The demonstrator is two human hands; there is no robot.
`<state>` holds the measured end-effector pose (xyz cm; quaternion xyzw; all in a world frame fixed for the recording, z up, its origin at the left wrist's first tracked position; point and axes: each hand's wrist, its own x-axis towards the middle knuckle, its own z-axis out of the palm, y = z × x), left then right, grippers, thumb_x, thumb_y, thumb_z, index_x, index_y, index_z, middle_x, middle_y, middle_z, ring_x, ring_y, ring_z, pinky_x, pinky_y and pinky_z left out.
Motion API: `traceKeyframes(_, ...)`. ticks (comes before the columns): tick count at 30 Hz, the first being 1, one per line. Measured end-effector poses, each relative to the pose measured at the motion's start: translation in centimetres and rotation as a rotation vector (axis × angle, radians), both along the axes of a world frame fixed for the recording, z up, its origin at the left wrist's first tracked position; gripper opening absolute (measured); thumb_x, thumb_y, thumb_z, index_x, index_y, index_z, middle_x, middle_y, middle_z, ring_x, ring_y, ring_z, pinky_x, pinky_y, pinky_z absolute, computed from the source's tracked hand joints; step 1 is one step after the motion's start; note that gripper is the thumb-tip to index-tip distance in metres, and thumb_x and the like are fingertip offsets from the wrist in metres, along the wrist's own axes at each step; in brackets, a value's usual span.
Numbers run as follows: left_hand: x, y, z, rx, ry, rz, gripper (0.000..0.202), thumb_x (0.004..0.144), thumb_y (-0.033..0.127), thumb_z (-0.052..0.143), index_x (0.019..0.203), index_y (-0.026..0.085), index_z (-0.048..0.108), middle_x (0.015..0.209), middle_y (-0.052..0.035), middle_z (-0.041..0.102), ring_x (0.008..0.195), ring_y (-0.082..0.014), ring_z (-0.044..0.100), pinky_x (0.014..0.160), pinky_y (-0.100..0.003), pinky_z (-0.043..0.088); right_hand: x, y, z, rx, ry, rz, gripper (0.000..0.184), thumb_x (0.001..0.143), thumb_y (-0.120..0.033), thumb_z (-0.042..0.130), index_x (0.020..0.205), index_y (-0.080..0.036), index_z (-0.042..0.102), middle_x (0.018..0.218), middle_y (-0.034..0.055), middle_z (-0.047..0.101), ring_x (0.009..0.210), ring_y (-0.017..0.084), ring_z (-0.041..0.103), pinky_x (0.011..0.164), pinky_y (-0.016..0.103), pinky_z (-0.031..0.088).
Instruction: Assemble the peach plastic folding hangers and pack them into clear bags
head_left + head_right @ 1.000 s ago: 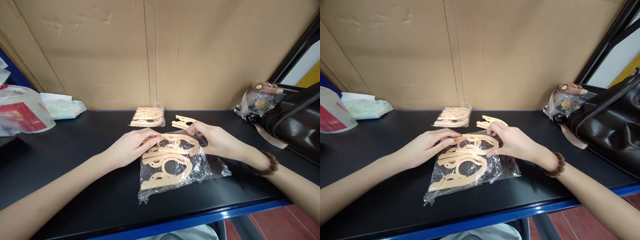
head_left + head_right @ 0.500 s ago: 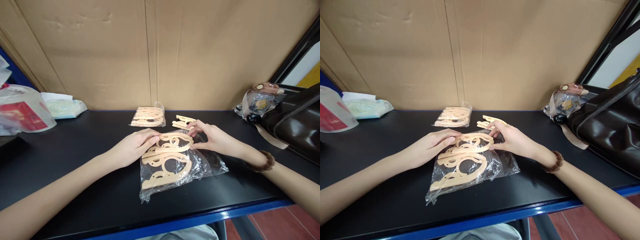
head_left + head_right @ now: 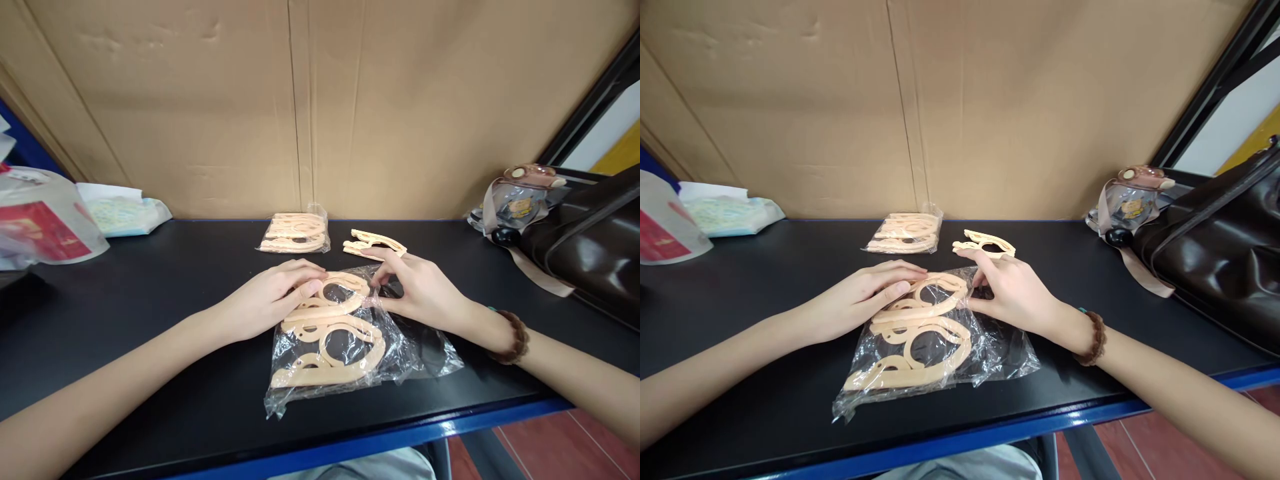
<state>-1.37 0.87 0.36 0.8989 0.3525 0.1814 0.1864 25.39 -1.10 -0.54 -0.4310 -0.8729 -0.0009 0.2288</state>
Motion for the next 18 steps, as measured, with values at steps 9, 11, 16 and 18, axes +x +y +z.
traceKeyframes(9, 0.05, -0.59, -0.01, -0.002, -0.003, 0.013, 0.043, 0.1, 0.04, 0.025, 0.125, 0.027, 0.058, 0.128, 0.0017, 0.056, 0.119, -0.0151, 0.05, 0.105, -0.03, 0.04, -0.47, -0.76, -0.3, 0.166, -0.104, 0.0, 0.069, 0.079, -0.056, 0.062, 0.131, -0.015, 0.043, 0.076, 0.0005, 0.067, 0.074, 0.021, 0.066, 0.073, 0.035, 0.05)
traceKeyframes(11, 0.11, -0.59, -0.01, 0.008, 0.019, 0.012, 0.043, 0.1, 0.04, 0.025, 0.126, 0.027, 0.057, 0.13, 0.0015, 0.054, 0.121, -0.0153, 0.049, 0.107, -0.03, 0.038, -0.43, -0.67, -0.33, 0.174, -0.099, 0.008, 0.068, 0.08, -0.057, 0.061, 0.131, -0.015, 0.043, 0.076, 0.0004, 0.068, 0.074, 0.02, 0.066, 0.073, 0.034, 0.049)
traceKeyframes(16, 0.21, -0.71, 0.09, 0.022, 0.058, 0.032, 0.043, 0.1, 0.042, 0.025, 0.132, 0.031, 0.051, 0.139, 0.0026, 0.047, 0.129, -0.0174, 0.043, 0.112, -0.034, 0.033, -0.25, -0.14, -0.44, 0.198, -0.046, -0.007, 0.061, 0.084, -0.051, 0.059, 0.132, -0.017, 0.04, 0.078, -0.0002, 0.068, 0.073, 0.018, 0.065, 0.071, 0.03, 0.048)
traceKeyframes(18, 0.23, -0.82, 0.18, 0.018, 0.079, 0.033, 0.044, 0.099, 0.044, 0.025, 0.134, 0.032, 0.049, 0.143, 0.0032, 0.044, 0.131, -0.0184, 0.041, 0.113, -0.036, 0.031, -0.22, -0.01, -0.32, 0.195, -0.025, -0.034, 0.059, 0.086, -0.05, 0.058, 0.132, -0.018, 0.04, 0.076, -0.0012, 0.067, 0.069, 0.017, 0.064, 0.068, 0.029, 0.047)
